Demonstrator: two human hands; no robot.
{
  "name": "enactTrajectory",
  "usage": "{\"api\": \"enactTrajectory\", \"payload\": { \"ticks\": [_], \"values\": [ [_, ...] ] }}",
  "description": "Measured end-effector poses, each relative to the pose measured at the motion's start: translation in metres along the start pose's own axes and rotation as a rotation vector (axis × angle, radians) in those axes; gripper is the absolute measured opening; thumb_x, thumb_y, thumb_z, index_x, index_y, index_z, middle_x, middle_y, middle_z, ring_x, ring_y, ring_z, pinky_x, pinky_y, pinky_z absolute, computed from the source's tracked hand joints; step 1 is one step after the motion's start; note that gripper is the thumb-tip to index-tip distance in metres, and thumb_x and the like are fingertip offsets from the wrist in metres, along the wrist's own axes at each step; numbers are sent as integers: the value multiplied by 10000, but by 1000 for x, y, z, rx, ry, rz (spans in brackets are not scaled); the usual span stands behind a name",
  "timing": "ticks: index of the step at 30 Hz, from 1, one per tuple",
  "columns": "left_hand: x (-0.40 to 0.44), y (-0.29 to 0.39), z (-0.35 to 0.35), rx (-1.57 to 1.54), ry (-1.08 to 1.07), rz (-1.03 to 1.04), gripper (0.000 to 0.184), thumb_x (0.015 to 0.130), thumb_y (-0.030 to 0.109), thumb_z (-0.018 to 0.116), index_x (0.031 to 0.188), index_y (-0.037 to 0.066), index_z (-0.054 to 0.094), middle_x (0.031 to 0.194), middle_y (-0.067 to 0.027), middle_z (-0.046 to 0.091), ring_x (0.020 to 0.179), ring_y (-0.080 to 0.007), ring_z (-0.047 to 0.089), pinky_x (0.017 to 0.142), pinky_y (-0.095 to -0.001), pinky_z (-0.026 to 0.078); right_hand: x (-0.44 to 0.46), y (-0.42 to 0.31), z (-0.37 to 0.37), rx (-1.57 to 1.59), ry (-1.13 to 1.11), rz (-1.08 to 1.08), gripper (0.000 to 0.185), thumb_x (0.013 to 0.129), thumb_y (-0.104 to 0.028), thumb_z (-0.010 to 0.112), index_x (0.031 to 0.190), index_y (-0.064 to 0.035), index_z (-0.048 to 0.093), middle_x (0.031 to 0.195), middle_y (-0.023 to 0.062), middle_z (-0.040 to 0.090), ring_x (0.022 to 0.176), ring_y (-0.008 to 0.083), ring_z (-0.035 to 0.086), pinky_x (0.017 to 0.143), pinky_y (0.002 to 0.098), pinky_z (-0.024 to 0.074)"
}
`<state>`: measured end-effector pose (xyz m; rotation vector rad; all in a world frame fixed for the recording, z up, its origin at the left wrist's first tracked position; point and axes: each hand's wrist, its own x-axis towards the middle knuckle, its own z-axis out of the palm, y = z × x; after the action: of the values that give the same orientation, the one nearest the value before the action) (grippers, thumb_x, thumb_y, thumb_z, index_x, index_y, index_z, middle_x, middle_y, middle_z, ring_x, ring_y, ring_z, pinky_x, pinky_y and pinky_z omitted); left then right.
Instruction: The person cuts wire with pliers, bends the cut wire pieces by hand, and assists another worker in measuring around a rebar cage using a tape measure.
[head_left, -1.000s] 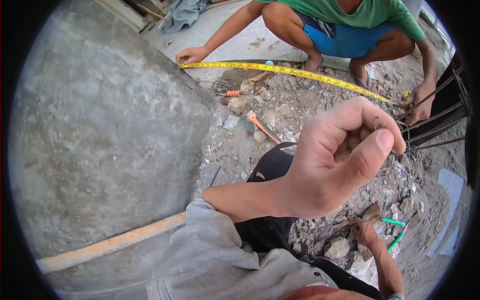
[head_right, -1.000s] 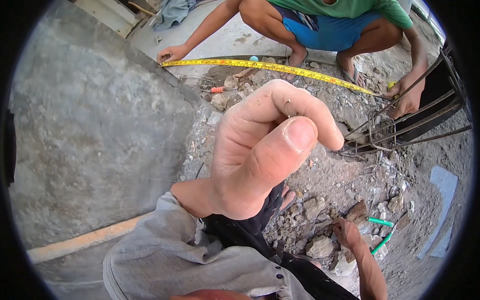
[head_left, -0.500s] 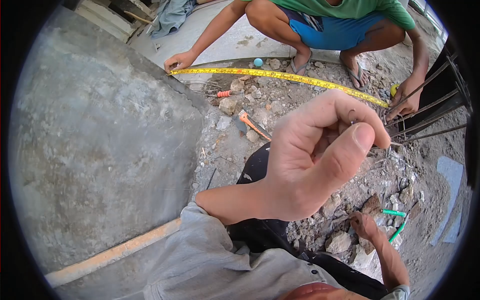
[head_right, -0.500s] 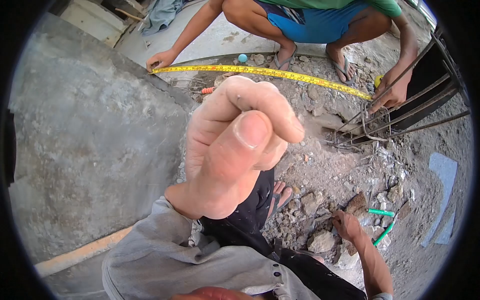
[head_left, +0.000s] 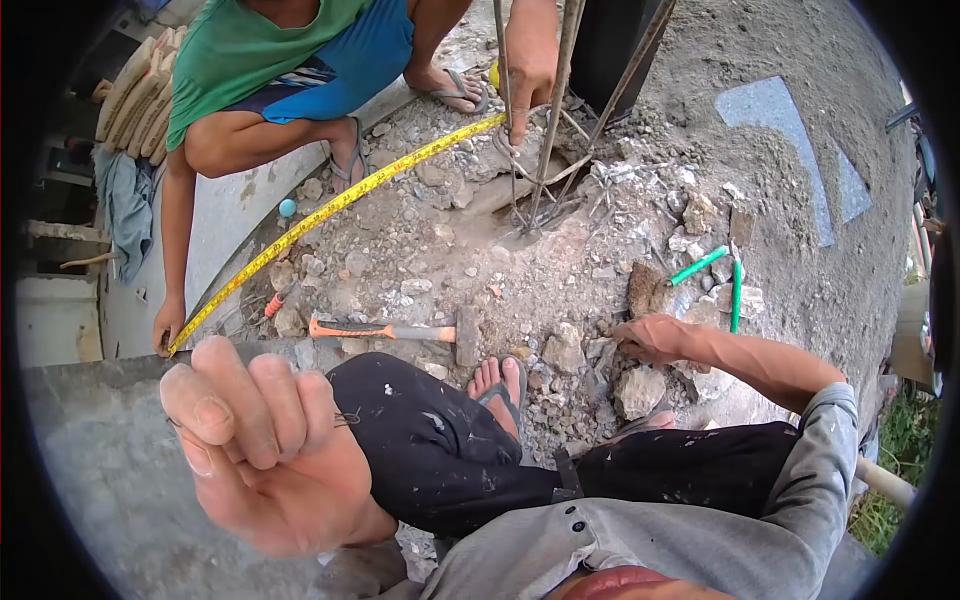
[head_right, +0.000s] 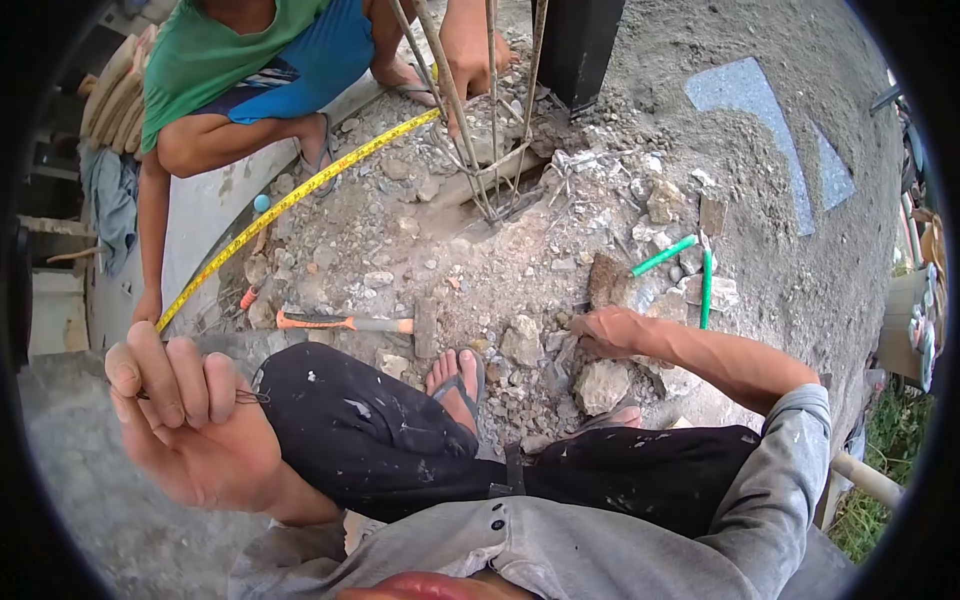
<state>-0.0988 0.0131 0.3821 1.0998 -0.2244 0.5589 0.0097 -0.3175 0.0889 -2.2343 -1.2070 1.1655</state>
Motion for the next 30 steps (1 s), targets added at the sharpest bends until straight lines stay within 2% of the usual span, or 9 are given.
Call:
{"api": "enactTrajectory", "payload": {
  "ticks": [5, 8, 14, 16, 19, 22, 26, 29, 30],
  "values": [
    [1, -1, -1, 2, -11, -5, 135, 997, 150, 481, 915, 83, 398, 755, 23, 314, 595, -56, 280, 514, -221, 275, 2, 3, 0, 10, -37, 39, 261, 868, -206, 554, 1068, -39, 558, 878, 222, 661, 835, 428, 641, 721, 513, 511],
    [2, 0, -1, 6, -7, -6, 164, 1002, 155, 474, 885, 94, 376, 745, 21, 312, 593, -59, 278, 514, -221, 273, 4, 8, 5, -57, -36, 37, 231, 903, -220, 548, 1069, -61, 566, 901, 191, 660, 810, 381, 654, 718, 473, 505],
    [2, 0, -1, 11, 9, 0, 174, 1005, 158, 469, 878, 98, 365, 739, 19, 308, 588, -61, 271, 511, -220, 269, 2, 9, 7, -41, 46, -44, 232, 906, -234, 554, 1072, -71, 561, 873, 191, 659, 798, 373, 660, 700, 472, 502],
    [2, 0, -2, 16, 9, 7, 170, 1005, 158, 467, 882, 97, 368, 739, 18, 308, 588, -61, 269, 510, -220, 268, 1, 0, -1, -50, -32, 31, 217, 913, -222, 540, 1058, -61, 554, 848, 184, 659, 759, 361, 667, 675, 463, 510],
    [2, 1, -3, 12, -3, 6, 169, 1006, 160, 466, 883, 96, 370, 742, 19, 309, 588, -60, 268, 508, -218, 267, 2, 3, 2, -56, -21, 27, 207, 918, -212, 529, 1048, -51, 545, 821, 172, 658, 717, 349, 670, 651, 452, 517],
    [2, 1, -3, 15, -7, 3, 179, 1007, 160, 464, 873, 98, 362, 747, 19, 308, 588, -59, 265, 505, -218, 265, -1, -13, -12, -3, -67, 75, 213, 917, -205, 528, 1057, -45, 543, 819, 168, 660, 718, 346, 672, 653, 452, 521],
    [1, 1, -4, 20, 2, 11, 176, 1002, 159, 475, 877, 96, 368, 748, 18, 307, 586, -60, 264, 506, -216, 266, 4, 1, -1, -38, -77, 72, 227, 920, -204, 528, 1084, -48, 549, 836, 177, 659, 752, 348, 672, 670, 463, 515],
    [0, 1, -5, 14, 5, 15, 163, 998, 159, 483, 891, 91, 381, 751, 18, 309, 588, -60, 266, 510, -217, 270, 5, 1, -5, -103, -80, 33, 222, 913, -173, 546, 1094, -46, 553, 866, 176, 653, 811, 346, 660, 712, 450, 509],
    [0, 1, -5, 13, 7, 11, 156, 996, 158, 486, 898, 89, 387, 754, 19, 311, 591, -60, 270, 513, -218, 273, 5, -1, -13, 12, -27, -41, 231, 913, -162, 555, 1113, -45, 554, 877, 166, 648, 835, 338, 649, 730, 437, 506]
  ]
}}
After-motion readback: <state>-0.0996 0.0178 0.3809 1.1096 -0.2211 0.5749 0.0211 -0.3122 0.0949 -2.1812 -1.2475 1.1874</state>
